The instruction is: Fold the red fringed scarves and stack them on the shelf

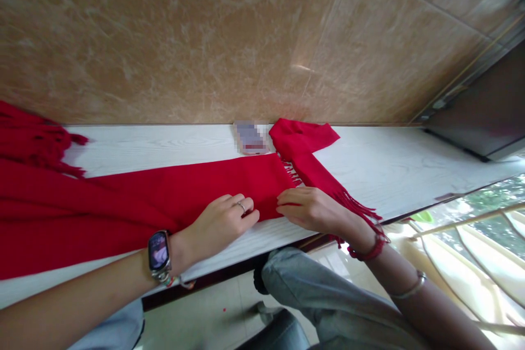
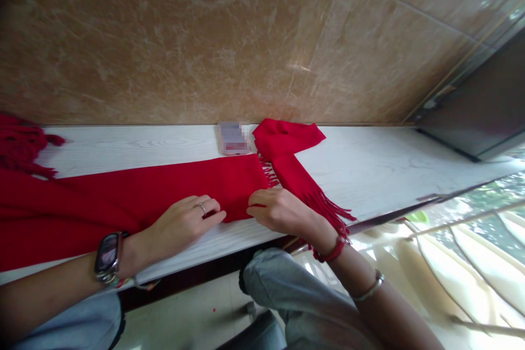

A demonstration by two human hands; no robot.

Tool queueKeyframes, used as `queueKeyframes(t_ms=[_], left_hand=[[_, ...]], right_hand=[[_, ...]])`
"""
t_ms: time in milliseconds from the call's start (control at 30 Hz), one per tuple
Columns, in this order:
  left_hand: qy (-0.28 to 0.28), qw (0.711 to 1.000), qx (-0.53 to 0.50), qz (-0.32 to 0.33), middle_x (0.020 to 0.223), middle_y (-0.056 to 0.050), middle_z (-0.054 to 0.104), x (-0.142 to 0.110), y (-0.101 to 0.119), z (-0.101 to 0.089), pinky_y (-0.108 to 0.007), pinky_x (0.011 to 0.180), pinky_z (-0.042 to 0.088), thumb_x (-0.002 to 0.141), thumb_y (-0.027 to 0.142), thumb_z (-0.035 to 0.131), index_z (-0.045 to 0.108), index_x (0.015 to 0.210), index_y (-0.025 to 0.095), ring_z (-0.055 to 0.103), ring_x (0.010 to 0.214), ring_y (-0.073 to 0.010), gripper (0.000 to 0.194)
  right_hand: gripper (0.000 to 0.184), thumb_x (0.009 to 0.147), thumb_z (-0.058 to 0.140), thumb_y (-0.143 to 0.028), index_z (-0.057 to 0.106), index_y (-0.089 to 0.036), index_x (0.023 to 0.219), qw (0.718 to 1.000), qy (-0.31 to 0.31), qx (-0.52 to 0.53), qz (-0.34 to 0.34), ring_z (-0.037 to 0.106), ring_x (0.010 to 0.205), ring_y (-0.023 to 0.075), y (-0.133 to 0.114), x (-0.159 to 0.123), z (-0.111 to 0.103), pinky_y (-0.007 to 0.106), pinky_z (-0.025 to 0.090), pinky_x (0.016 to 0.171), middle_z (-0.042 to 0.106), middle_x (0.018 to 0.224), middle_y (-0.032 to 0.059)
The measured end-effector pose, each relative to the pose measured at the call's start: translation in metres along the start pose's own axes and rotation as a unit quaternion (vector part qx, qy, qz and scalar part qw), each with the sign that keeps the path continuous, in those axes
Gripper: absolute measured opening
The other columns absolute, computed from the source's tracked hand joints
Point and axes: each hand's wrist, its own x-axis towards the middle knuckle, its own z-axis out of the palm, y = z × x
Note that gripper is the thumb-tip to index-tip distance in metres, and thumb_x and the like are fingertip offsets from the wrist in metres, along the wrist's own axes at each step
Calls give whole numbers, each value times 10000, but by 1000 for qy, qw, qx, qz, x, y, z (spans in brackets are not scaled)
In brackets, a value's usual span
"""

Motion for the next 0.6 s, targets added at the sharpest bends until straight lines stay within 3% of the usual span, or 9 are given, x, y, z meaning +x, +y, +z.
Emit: queueKeyframes(t_ms=[133,267,433,600], left_hand=[[-2,999,-6,37,856,-31,567,-2,-1,-1,-274,654,394,835,103,519,567,947,173,503,773,-158,141],[18,1000,-1,15,859,-42,571,0,-1,0,-285,679,406,833,83,509,568,960,152,509,794,-169,156],[26,999,11,20,780,-47,559,4,-2,-1,-283,644,418,850,79,466,577,868,144,501,738,-174,130],[23,999,-8,39,767,-45,549,3,-3,-1,-278,624,426,834,81,493,580,838,143,495,727,-176,106]], right_hand=[[245,893,371,-142,600,-150,807,1000,10,10,-2,567,768,147,1,0,1,276,459,683,613,797,73],[294,894,340,-115,580,-149,728,1000,13,-8,20,548,732,140,0,1,2,264,446,665,595,740,66],[308,876,341,-87,555,-153,665,998,25,-39,44,489,670,134,-2,2,3,245,411,619,559,691,56],[285,868,366,-90,559,-146,666,998,-5,-43,35,463,642,135,-2,1,4,251,398,609,549,684,50]])
